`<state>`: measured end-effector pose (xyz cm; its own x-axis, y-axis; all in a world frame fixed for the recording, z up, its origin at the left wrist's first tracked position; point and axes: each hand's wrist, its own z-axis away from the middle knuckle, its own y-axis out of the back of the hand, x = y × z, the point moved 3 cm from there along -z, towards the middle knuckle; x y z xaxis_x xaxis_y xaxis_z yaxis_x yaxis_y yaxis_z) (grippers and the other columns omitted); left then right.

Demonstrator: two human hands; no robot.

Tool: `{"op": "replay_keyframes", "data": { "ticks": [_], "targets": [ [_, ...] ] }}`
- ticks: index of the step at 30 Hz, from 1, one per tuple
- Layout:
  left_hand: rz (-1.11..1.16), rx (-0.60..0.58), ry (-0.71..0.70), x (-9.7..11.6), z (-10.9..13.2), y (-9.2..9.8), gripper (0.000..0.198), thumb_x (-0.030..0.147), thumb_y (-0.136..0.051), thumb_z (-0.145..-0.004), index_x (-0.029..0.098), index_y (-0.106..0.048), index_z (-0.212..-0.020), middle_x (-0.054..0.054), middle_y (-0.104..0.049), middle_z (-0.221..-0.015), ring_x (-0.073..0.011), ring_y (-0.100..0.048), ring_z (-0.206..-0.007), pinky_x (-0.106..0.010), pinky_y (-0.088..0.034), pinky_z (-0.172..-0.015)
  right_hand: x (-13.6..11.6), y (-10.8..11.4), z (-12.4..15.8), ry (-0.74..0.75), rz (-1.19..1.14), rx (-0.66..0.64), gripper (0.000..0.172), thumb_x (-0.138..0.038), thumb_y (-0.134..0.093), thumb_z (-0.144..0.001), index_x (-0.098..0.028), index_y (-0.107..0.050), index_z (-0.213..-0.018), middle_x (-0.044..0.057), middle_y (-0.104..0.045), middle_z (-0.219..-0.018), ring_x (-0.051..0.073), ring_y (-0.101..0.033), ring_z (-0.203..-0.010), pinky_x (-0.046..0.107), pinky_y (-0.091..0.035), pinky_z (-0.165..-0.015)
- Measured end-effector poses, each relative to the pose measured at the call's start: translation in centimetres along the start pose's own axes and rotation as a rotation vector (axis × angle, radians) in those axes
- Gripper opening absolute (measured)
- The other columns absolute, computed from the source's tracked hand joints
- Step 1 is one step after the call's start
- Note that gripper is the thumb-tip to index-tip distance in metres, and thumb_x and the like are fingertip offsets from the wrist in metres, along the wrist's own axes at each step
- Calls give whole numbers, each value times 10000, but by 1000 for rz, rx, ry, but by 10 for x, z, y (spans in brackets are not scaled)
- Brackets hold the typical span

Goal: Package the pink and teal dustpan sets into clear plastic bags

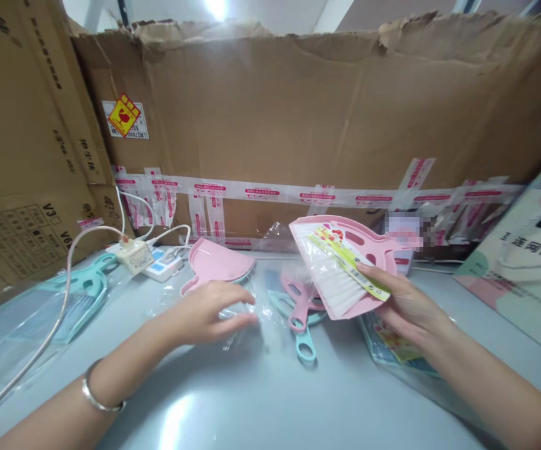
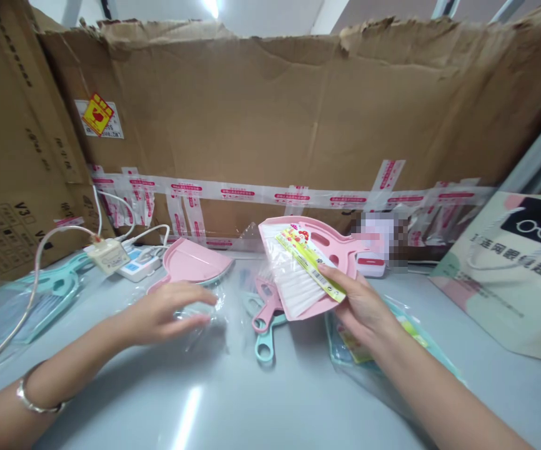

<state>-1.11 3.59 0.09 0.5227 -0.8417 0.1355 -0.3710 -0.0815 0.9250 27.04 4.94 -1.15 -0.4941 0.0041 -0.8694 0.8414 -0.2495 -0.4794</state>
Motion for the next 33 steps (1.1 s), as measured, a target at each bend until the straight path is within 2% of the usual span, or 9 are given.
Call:
{"op": "replay_keyframes", "data": {
  "ticks": [3, 7, 12, 16, 21, 23, 25, 29, 33],
  "targets": [
    [-188, 149, 55, -17, -5, -2, 234, 235, -429, -884, 157, -561, -1061, -100, -646, -1076, -199, -598, -978, -340, -474, -818, -11, -3, 6, 71, 45, 16, 358, -28, -662, -644, -139, -625, -982, 72, -724, -885, 199, -690, -692, 270, -603, -583],
    [-471, 73, -11, -29, -24, -33, 435, 150, -512, -810, 130, -456, -1240, -165, -493, -1308, -285, -501, -1138, -418, -431, -874, -20, -3, 8, 201, 98, -34, 400, -63, -720, -602, -154, -631, -981, 58, -726, -876, 192, -688, -685, 252, -598, -587],
    [-544, 3, -74, -31, -50, -58, 155, 162, -465, -850, 141, -597, -928, -108, -622, -1114, -225, -577, -990, -335, -434, -788, -29, 7, -1, 284, 98, 20, 402, -66, -730, -581, -143, -647, -967, 59, -726, -871, 180, -687, -680, 234, -591, -604],
    [-566, 115, 39, -28, -60, -32, 132, 150, -463, -840, 145, -585, -792, -45, -661, -786, -166, -601, -730, -279, -410, -646, -54, 16, -1, 377, 25, 83, 362, -37, -651, -628, -146, -655, -973, 59, -722, -900, 165, -687, -699, 220, -586, -618],
    [-830, 483, 167, -6, -51, 43, 156, 128, -443, -837, 148, -576, -756, -26, -599, -655, -162, -550, -629, -274, -374, -584, -73, 14, 18, 454, -36, 30, 268, -144, -609, -696, -205, -674, -948, 33, -704, -1015, 153, -685, -817, 193, -572, -666],
    [-948, 545, 202, 7, -44, 61, 191, 81, -417, -826, 148, -562, -721, -34, -571, -638, -168, -528, -613, -273, -364, -560, -65, 8, 27, 368, 10, -59, 308, -219, -679, -643, -225, -677, -951, 34, -718, -961, 180, -694, -747, 223, -580, -628],
    [-1001, 500, 234, 15, -38, 63, 206, 24, -412, -789, 146, -549, -698, -44, -555, -635, -180, -518, -599, -279, -357, -534, -49, 0, 36, 186, 110, -262, 361, -265, -734, -593, -255, -676, -949, 28, -730, -891, 199, -695, -664, 257, -580, -579],
    [-877, 238, 260, 15, -32, 28, 216, -34, -425, -741, 135, -549, -692, -64, -561, -657, -200, -552, -616, -286, -383, -529, -8, -17, 54, -231, 345, -716, 559, -248, -768, -579, -318, -601, -1109, 12, -728, -897, 218, -697, -711, 311, -569, -628],
    [-663, 91, 307, 5, -34, -4, 206, -10, -424, -770, 132, -572, -746, -67, -578, -678, -196, -584, -615, -271, -370, -491, 24, -24, 63, -451, 514, -787, 695, -231, -779, -575, -228, -532, -1225, 69, -689, -1042, 232, -654, -937, 324, -526, -790]
  ]
}}
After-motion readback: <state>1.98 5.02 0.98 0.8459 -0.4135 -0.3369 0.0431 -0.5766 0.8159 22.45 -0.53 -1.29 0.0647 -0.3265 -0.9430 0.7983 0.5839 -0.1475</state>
